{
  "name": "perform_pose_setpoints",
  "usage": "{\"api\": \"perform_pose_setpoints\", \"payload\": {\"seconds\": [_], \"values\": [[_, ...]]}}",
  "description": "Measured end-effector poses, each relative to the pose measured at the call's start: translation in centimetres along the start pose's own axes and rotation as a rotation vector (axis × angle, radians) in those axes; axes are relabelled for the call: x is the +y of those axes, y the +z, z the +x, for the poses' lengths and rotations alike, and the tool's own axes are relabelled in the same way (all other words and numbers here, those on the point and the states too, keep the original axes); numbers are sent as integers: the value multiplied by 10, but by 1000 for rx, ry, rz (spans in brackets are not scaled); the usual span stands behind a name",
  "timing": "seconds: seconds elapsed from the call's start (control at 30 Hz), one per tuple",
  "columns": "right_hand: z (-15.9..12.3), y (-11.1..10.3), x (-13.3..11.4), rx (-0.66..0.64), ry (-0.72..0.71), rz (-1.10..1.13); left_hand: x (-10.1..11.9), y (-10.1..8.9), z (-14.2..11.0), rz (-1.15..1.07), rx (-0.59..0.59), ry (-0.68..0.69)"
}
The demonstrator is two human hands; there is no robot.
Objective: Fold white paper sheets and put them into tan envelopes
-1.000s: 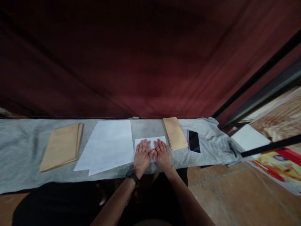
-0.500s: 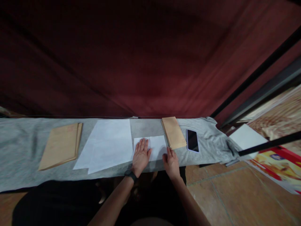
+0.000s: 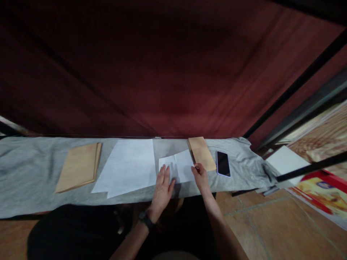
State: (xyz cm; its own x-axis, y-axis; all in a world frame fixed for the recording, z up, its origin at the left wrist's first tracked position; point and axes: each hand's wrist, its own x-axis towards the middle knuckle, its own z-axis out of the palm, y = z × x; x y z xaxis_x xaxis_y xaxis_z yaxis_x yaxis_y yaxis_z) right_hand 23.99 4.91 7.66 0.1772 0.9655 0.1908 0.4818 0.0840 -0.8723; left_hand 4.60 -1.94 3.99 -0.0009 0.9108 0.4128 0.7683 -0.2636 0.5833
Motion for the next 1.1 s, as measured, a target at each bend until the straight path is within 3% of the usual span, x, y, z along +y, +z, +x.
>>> {"api": "perform_pose_setpoints", "payload": {"seconds": [0.1, 0.23, 0.37, 0.47, 0.63, 0.73, 0.87, 1.0, 1.1], "values": [[15, -21, -45, 45, -202, 149, 7, -19, 19, -96, 103, -86], [4, -39, -83, -61, -484, 35, 2, -42, 32, -212, 238, -159], [-39, -29, -61, -317, -776, -224, -21, -55, 25, -281, 345, -221], [-70, -15, -27, -443, -869, -381, -34, -57, 17, -236, 255, -183], [-90, -8, 3, -622, -776, -469, -30, -43, 15, -151, -215, 22], [-89, -11, 7, -672, -764, -467, -22, -33, 17, -65, -402, 132], [-78, -22, 14, -657, -700, -467, -25, -37, 13, -54, -443, 141], [-58, -30, 20, -607, -462, -403, -40, -55, 2, -182, -422, 38], [-42, -24, 18, -535, -314, -345, -52, -63, -3, -267, -410, -78]]}}
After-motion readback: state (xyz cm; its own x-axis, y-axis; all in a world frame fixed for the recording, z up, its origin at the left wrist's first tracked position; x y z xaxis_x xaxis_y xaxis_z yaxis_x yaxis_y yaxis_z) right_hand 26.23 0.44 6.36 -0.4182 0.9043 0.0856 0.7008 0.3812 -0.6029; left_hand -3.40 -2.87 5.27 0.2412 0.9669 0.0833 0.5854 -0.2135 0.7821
